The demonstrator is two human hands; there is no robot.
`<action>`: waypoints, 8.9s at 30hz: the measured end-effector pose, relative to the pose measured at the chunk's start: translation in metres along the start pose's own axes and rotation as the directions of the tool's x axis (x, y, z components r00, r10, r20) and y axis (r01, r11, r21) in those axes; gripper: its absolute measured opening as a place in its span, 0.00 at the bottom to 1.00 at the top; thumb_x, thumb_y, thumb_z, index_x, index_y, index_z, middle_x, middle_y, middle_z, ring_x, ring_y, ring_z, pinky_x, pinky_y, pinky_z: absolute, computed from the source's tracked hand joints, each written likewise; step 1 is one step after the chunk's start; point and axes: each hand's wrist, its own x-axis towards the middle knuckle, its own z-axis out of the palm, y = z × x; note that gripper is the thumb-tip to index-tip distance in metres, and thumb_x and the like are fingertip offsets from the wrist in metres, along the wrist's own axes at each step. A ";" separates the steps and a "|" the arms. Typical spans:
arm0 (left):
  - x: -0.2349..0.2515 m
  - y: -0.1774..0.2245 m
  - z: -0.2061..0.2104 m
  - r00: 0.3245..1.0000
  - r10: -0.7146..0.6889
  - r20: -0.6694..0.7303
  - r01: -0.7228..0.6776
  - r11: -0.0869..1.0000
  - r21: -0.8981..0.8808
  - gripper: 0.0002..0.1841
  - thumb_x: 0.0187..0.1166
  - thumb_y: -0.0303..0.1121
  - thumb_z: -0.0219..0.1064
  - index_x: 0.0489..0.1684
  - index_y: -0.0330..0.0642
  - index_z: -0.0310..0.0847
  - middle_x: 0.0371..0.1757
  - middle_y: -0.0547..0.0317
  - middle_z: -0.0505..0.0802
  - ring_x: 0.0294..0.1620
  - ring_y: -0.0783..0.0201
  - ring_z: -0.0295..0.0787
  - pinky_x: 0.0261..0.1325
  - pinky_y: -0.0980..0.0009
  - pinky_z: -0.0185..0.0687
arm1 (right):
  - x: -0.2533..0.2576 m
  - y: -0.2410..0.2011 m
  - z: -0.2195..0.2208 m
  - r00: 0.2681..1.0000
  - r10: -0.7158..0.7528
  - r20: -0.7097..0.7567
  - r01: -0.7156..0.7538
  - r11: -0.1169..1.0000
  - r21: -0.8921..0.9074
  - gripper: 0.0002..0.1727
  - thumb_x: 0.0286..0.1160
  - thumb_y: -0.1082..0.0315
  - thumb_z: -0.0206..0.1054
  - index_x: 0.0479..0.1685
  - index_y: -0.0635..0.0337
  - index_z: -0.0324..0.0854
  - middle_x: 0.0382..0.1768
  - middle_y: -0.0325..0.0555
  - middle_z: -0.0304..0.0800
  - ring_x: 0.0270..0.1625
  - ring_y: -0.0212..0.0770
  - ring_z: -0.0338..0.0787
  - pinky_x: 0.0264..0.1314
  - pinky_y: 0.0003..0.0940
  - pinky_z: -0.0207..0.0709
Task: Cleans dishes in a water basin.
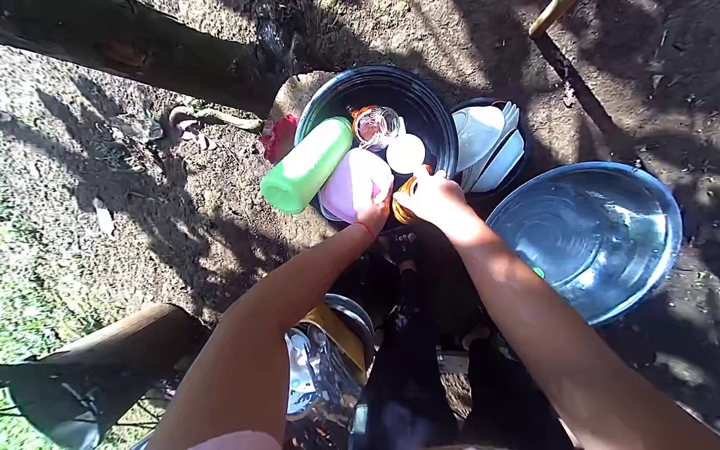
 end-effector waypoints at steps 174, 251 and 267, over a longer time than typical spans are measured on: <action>0.336 0.514 0.235 0.751 -0.368 -0.549 -0.471 0.285 -0.835 0.23 0.93 0.32 0.45 0.64 0.20 0.81 0.69 0.32 0.87 0.76 0.48 0.80 0.85 0.58 0.65 | 0.220 0.690 0.358 0.853 0.455 -0.257 0.291 -0.005 0.957 0.27 0.92 0.50 0.51 0.71 0.66 0.72 0.61 0.59 0.83 0.62 0.49 0.85 0.65 0.50 0.79; 0.364 0.574 0.141 0.888 -0.349 -0.301 -0.162 0.377 -0.912 0.31 0.95 0.47 0.37 0.70 0.36 0.83 0.73 0.36 0.85 0.81 0.38 0.73 0.81 0.31 0.55 | 0.240 0.722 0.311 0.770 0.441 -0.461 0.585 -0.198 0.787 0.37 0.88 0.45 0.56 0.90 0.55 0.54 0.76 0.58 0.76 0.66 0.50 0.85 0.59 0.46 0.84; 0.363 0.613 0.164 0.774 0.435 -0.460 -0.633 0.516 -0.577 0.20 0.87 0.33 0.61 0.56 0.17 0.82 0.57 0.28 0.91 0.67 0.41 0.88 0.77 0.49 0.74 | 0.245 0.732 0.341 0.951 0.097 -0.294 0.310 -0.304 0.901 0.36 0.92 0.37 0.35 0.80 0.53 0.68 0.60 0.51 0.85 0.56 0.43 0.88 0.55 0.41 0.83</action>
